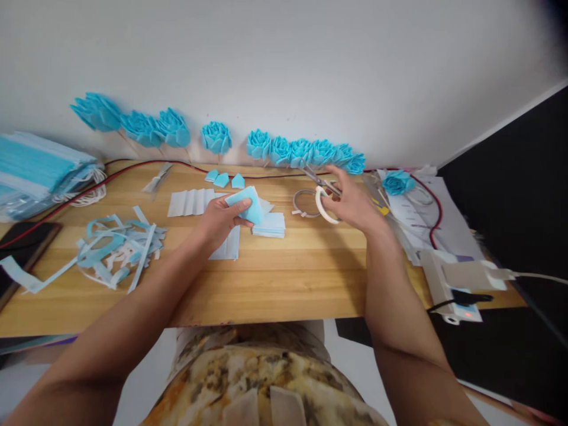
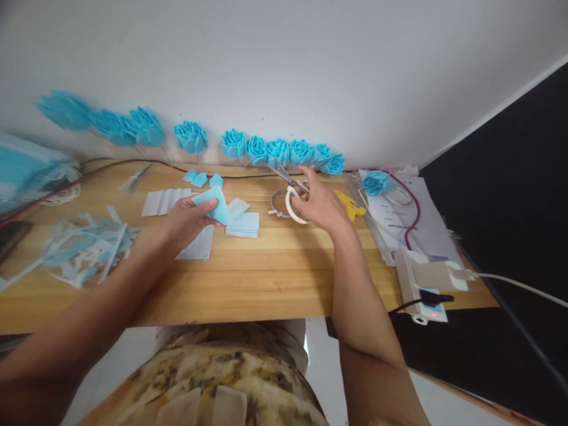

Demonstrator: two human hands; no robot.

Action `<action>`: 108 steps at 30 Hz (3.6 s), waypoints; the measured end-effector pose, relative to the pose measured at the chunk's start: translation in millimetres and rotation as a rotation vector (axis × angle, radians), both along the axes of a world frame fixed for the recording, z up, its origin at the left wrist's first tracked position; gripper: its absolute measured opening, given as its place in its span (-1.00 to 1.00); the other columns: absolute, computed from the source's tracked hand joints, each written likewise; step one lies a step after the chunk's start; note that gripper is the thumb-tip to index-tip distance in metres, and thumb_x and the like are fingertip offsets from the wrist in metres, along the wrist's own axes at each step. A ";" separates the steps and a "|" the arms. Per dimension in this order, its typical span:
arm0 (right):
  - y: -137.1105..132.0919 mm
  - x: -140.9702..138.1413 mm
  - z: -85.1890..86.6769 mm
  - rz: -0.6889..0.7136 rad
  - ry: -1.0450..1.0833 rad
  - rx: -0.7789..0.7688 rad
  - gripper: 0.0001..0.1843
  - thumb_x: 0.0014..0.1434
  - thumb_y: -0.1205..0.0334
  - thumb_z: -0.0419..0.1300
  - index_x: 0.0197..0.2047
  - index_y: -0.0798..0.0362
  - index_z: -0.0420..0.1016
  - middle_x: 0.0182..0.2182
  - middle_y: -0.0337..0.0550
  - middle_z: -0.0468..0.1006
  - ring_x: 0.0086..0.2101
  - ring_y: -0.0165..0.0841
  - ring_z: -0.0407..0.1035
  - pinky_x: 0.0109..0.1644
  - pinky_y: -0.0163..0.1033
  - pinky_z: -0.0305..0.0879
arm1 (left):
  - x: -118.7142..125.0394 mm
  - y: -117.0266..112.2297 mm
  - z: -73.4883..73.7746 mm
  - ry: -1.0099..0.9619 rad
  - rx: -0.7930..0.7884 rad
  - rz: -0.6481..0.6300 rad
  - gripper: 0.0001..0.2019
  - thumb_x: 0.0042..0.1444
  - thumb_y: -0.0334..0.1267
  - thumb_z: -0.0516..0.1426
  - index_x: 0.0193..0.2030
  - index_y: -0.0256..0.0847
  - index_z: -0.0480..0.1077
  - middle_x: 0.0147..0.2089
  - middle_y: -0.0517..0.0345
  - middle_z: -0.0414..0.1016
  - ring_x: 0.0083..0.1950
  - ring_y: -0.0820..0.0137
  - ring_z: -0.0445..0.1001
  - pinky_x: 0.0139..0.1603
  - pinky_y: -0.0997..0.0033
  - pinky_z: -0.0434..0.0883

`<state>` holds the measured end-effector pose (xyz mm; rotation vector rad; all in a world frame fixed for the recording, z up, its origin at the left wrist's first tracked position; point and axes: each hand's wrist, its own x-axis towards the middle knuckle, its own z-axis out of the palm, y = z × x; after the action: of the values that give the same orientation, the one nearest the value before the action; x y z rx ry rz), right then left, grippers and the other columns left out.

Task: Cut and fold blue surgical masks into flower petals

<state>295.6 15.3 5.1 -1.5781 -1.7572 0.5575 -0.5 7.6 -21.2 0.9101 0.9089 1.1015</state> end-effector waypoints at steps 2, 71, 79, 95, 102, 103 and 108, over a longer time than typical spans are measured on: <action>7.1 15.1 -10.6 -0.094 -0.221 -0.063 -0.28 -0.02 0.16 0.41 0.24 -0.04 0.42 -0.38 -0.12 0.58 -0.39 -0.16 0.42 -0.26 -0.07 0.33 | 0.0 -0.7 0.3 0.018 0.006 -0.009 -0.61 -0.24 -0.06 0.47 -0.39 -0.33 0.55 -0.43 0.11 0.58 -0.45 0.41 0.51 -0.46 0.40 0.52; -45.6 -108.1 -23.2 0.327 -0.382 0.796 -0.80 0.30 0.39 0.15 -0.17 0.04 0.62 -0.34 -0.12 0.60 -0.31 -0.29 0.38 -0.25 -0.18 0.30 | 12.2 -14.5 -0.8 0.201 -0.022 -0.211 -0.66 -0.10 -0.03 0.33 -0.50 -0.28 0.41 -0.54 0.24 0.38 -0.53 0.54 0.34 -0.55 0.55 0.34; -45.5 -108.3 -22.7 0.352 -0.396 0.762 -0.80 0.32 0.27 0.17 -0.17 0.06 0.65 -0.35 -0.11 0.63 -0.35 -0.29 0.38 -0.28 -0.17 0.30 | 10.2 -11.6 -2.6 0.018 -0.089 -0.240 -0.59 0.06 0.10 0.25 -0.38 -0.29 0.47 -0.46 0.12 0.47 -0.43 0.41 0.44 -0.44 0.41 0.42; -22.1 -85.7 -20.8 0.328 0.160 0.066 -0.79 0.18 0.16 0.32 -0.12 -0.03 0.69 -0.33 -0.20 0.65 -0.37 -0.37 0.44 -0.27 -0.25 0.33 | 6.2 -16.9 8.8 0.476 0.153 -0.400 -0.65 0.13 0.01 0.17 -0.45 -0.28 0.47 -0.53 0.20 0.45 -0.49 0.48 0.36 -0.45 0.50 0.25; -22.5 -71.2 -4.4 0.298 0.412 -0.050 -0.83 0.17 0.10 0.31 -0.31 0.02 0.63 -0.45 -0.24 0.59 -0.46 -0.42 0.39 -0.39 -0.30 0.28 | 5.8 -12.9 -4.2 0.297 0.040 -0.322 -0.58 0.19 0.10 0.12 -0.34 -0.28 0.46 -0.45 0.12 0.50 -0.46 0.42 0.45 -0.42 0.43 0.41; -25.0 -70.6 -0.7 0.361 0.427 -0.086 -0.81 0.17 0.07 0.32 -0.31 0.01 0.62 -0.45 -0.24 0.59 -0.46 -0.42 0.39 -0.38 -0.30 0.30 | 5.7 -12.3 -5.6 0.293 0.043 -0.326 -0.58 0.19 0.10 0.11 -0.33 -0.27 0.47 -0.44 0.12 0.50 -0.46 0.42 0.45 -0.43 0.43 0.41; -33.8 -80.6 3.2 0.518 0.270 0.074 -0.90 0.17 0.15 0.34 -0.32 -0.02 0.63 -0.15 -0.14 0.63 -0.12 -0.30 0.50 0.02 -0.11 0.39 | 5.3 -14.8 -0.8 0.417 0.141 -0.350 -0.61 0.21 0.07 0.11 -0.40 -0.24 0.43 -0.51 0.20 0.41 -0.50 0.48 0.36 -0.48 0.51 0.27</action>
<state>215.0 -18.4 8.3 -0.9357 -1.9443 0.8930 4.8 -7.2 -22.0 1.3911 0.9675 0.6907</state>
